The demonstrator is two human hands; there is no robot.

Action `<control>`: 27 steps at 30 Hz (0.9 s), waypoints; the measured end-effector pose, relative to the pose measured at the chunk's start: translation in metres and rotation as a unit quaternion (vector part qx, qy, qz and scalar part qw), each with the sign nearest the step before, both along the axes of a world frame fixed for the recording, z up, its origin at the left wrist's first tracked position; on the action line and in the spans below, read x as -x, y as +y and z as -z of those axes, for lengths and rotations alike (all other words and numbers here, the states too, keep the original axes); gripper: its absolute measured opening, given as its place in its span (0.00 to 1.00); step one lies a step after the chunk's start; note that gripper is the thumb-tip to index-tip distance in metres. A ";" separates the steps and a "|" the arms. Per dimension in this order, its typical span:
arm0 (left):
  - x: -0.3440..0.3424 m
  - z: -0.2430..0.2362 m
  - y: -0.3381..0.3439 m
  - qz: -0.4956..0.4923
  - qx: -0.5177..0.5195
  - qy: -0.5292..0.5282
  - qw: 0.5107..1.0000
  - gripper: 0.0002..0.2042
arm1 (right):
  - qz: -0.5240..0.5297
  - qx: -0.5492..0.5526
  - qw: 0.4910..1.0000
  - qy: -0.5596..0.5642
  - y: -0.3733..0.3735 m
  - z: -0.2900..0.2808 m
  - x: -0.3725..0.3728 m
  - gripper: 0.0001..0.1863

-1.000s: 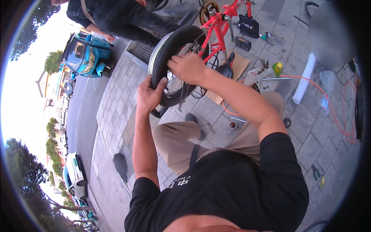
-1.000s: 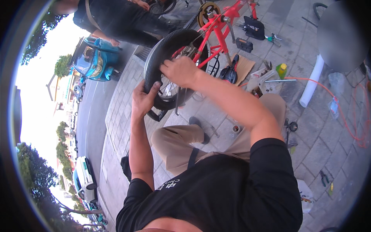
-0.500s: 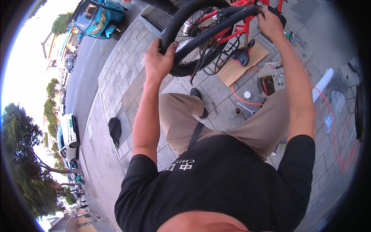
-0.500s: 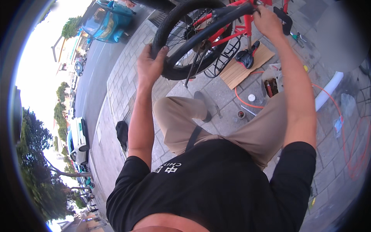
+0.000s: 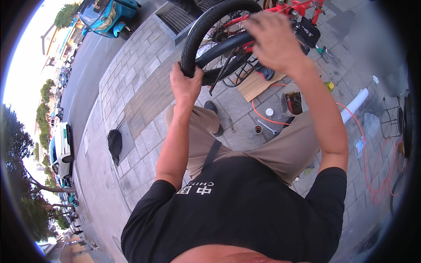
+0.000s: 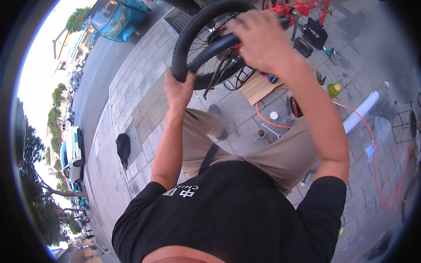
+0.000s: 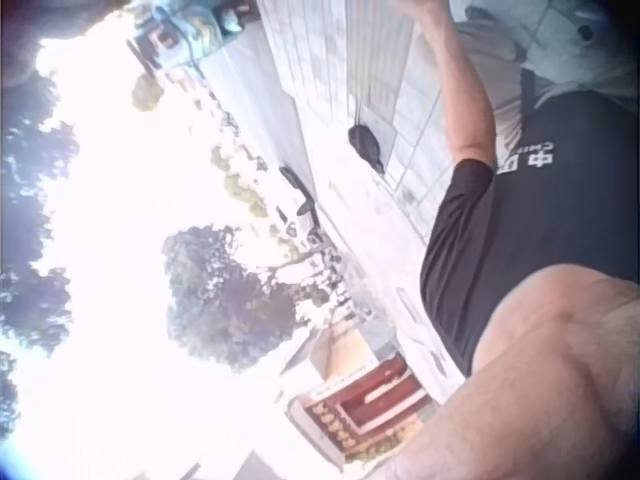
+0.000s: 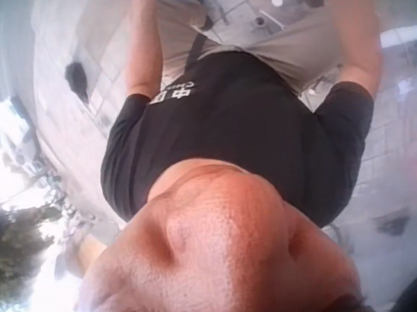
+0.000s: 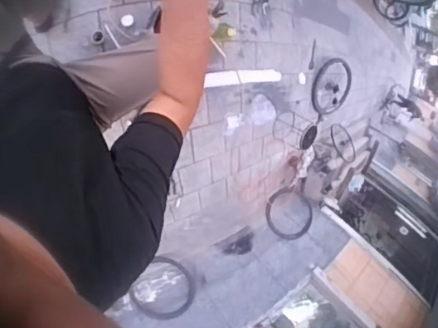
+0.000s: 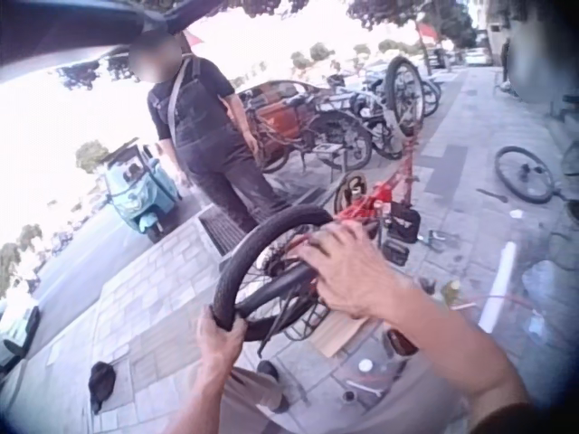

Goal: The person applies glue to a patch and affixes it to a bicycle inner tube. They then use a hand pump to inflate the tube and check for leaks.

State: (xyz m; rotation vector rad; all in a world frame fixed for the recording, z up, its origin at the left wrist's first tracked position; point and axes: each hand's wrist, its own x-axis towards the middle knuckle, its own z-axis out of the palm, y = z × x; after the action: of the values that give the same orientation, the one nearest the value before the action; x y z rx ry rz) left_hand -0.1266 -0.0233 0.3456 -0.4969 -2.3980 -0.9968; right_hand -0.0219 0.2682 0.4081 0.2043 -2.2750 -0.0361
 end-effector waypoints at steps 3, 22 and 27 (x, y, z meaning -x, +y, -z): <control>0.002 -0.006 0.006 0.010 0.013 -0.035 0.999 0.19 | -0.021 -0.046 0.997 -0.062 -0.012 0.013 0.016 0.19; 0.034 0.022 -0.011 0.118 -0.077 -0.100 0.985 0.33 | -0.002 0.078 0.963 -0.258 0.122 -0.074 -0.065 0.22; 0.032 0.052 -0.011 0.087 -0.109 -0.021 0.990 0.34 | -0.118 0.245 0.862 -0.428 0.050 -0.077 -0.059 0.31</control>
State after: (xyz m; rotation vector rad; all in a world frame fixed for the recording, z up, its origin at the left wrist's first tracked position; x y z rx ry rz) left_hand -0.1584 -0.0339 0.2940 -0.6178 -2.2761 -1.3398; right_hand 0.0367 0.3187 0.4853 0.2574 -3.0068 0.9250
